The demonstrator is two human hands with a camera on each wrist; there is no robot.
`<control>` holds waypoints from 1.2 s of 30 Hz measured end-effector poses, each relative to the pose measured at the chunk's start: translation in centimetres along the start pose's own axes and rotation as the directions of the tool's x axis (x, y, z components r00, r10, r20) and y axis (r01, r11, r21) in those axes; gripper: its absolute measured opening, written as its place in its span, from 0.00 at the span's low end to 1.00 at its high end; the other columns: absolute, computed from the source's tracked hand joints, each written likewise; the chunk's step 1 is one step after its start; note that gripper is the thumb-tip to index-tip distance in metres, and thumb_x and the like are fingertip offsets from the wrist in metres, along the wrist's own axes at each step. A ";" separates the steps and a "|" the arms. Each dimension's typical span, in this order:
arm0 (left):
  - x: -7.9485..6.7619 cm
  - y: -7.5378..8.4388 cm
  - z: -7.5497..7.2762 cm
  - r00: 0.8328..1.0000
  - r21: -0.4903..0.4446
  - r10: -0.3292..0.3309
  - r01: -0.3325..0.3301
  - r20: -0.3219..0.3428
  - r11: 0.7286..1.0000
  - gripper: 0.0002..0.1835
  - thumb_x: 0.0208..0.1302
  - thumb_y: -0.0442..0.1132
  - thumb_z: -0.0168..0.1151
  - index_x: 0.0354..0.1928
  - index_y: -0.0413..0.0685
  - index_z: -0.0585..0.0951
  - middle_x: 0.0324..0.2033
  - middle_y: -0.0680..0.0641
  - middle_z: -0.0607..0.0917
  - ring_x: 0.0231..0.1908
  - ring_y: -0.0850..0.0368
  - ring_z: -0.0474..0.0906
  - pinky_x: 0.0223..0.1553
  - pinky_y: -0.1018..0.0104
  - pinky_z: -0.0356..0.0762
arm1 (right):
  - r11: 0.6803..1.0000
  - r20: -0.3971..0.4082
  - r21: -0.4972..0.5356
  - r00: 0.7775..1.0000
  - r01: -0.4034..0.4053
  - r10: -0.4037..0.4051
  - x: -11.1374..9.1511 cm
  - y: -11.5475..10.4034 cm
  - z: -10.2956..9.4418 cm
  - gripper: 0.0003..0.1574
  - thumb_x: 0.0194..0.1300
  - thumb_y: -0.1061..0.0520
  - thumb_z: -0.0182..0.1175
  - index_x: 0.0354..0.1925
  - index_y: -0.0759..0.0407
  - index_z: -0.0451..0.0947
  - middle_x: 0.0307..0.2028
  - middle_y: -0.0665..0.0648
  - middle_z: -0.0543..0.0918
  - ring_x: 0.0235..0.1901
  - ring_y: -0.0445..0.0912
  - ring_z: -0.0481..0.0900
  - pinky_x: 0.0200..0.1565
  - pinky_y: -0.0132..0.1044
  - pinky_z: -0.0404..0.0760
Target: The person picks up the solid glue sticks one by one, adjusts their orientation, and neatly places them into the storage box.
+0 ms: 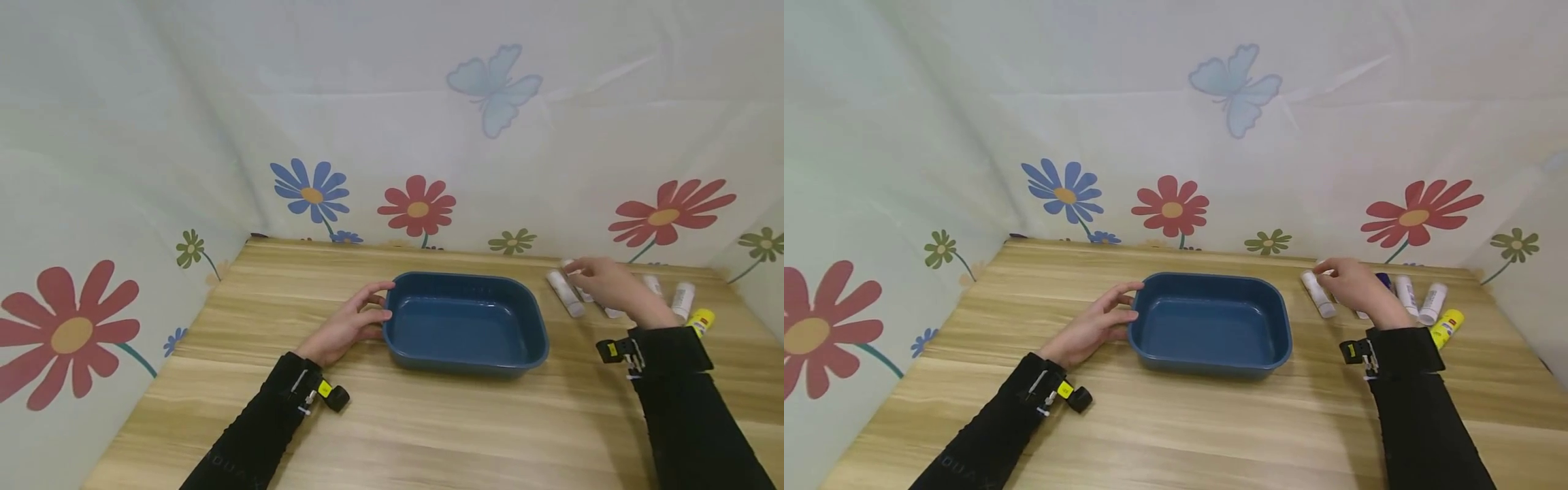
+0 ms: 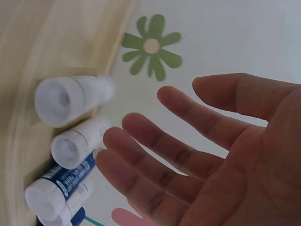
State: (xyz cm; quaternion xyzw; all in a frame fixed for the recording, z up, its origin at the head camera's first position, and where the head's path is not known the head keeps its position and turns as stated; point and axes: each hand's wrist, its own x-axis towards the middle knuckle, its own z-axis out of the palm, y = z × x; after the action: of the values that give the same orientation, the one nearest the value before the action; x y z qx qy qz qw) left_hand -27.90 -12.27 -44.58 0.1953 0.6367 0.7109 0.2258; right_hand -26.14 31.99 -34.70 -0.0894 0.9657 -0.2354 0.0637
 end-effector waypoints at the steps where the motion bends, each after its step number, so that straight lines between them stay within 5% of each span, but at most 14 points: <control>1: 0.1 0.0 0.0 1.000 0.002 0.002 -0.002 -0.002 1.000 0.29 0.68 0.39 0.59 0.69 0.57 0.63 0.54 0.39 0.63 0.44 0.44 0.76 0.48 0.55 0.80 | 1.000 -0.006 -0.010 1.000 0.004 -0.004 0.1 0.0 0.1 0.25 0.74 0.56 0.45 0.59 0.73 0.67 0.52 0.82 0.72 0.42 0.64 0.74 0.41 0.59 0.76; 17: 0.0 -0.1 0.2 1.000 0.004 -0.004 0.004 0.005 1.000 0.31 0.68 0.41 0.59 0.70 0.55 0.61 0.55 0.39 0.62 0.47 0.43 0.74 0.47 0.57 0.80 | 0.998 -0.060 -0.061 0.998 0.026 -0.030 1.1 0.7 1.7 0.22 0.72 0.58 0.48 0.55 0.75 0.71 0.49 0.82 0.74 0.48 0.73 0.72 0.42 0.64 0.75; 36: -0.1 -0.1 0.0 1.000 0.015 -0.011 0.011 0.004 1.000 0.30 0.68 0.43 0.59 0.70 0.58 0.62 0.56 0.39 0.62 0.47 0.44 0.75 0.48 0.56 0.80 | 0.996 -0.076 -0.082 0.996 0.028 -0.035 1.9 1.1 2.5 0.21 0.68 0.61 0.51 0.53 0.76 0.71 0.44 0.78 0.78 0.44 0.69 0.76 0.41 0.60 0.76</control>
State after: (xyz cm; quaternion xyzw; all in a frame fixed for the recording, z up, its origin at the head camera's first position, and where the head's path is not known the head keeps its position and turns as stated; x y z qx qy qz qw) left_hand -27.78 -12.30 -44.64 0.1949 0.6429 0.7044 0.2293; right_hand -27.76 31.43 -37.57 -0.0980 0.9746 -0.2006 0.0188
